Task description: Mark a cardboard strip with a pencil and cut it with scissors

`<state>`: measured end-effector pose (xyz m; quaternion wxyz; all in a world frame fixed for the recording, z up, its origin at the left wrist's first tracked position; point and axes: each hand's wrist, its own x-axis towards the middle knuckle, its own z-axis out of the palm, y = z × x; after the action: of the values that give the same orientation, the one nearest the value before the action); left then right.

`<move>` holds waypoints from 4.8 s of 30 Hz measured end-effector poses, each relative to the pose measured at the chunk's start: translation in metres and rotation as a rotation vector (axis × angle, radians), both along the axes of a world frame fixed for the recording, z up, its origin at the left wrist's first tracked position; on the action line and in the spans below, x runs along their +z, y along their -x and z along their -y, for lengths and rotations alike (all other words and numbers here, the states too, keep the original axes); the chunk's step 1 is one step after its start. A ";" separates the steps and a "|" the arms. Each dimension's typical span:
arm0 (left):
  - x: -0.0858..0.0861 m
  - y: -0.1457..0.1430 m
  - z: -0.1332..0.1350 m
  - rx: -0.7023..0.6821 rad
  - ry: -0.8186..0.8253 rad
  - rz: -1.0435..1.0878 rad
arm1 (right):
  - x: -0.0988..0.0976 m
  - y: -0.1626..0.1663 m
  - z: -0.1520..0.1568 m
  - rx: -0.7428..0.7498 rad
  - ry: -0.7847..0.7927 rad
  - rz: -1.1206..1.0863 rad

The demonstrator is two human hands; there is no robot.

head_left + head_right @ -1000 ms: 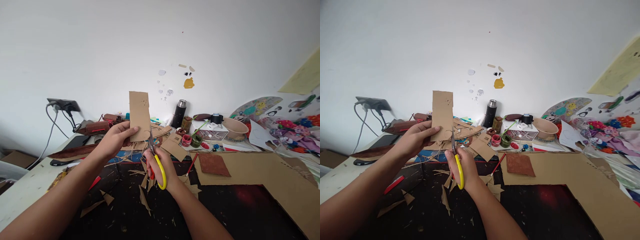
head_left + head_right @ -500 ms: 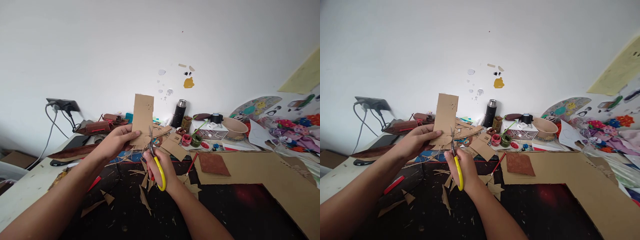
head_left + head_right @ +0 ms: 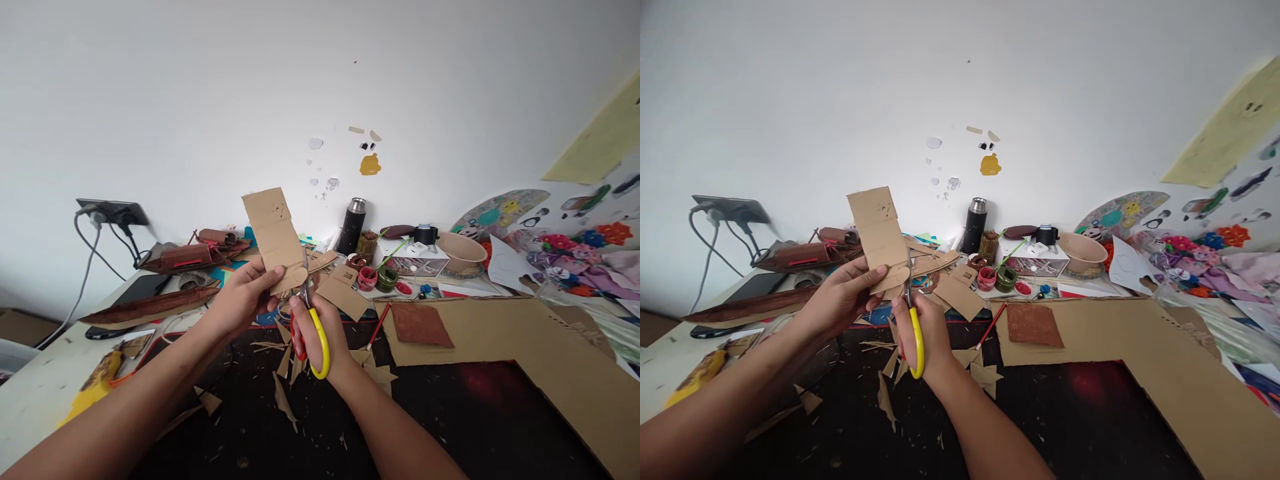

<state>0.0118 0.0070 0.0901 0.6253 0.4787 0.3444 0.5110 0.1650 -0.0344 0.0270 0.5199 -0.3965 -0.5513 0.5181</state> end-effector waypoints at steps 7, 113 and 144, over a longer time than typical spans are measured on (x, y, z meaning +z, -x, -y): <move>-0.003 -0.012 0.005 0.014 -0.022 0.058 | 0.005 0.005 0.003 -0.001 0.065 -0.089; -0.015 0.017 -0.021 -0.119 -0.114 -0.424 | 0.010 -0.010 -0.019 -0.193 0.128 -0.335; -0.002 0.030 -0.032 0.107 -0.025 0.015 | 0.013 -0.007 -0.009 0.085 0.191 -0.164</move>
<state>-0.0177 0.0394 0.0886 0.5936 0.4638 0.3584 0.5515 0.1718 -0.0257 0.0400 0.5006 -0.3771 -0.4714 0.6205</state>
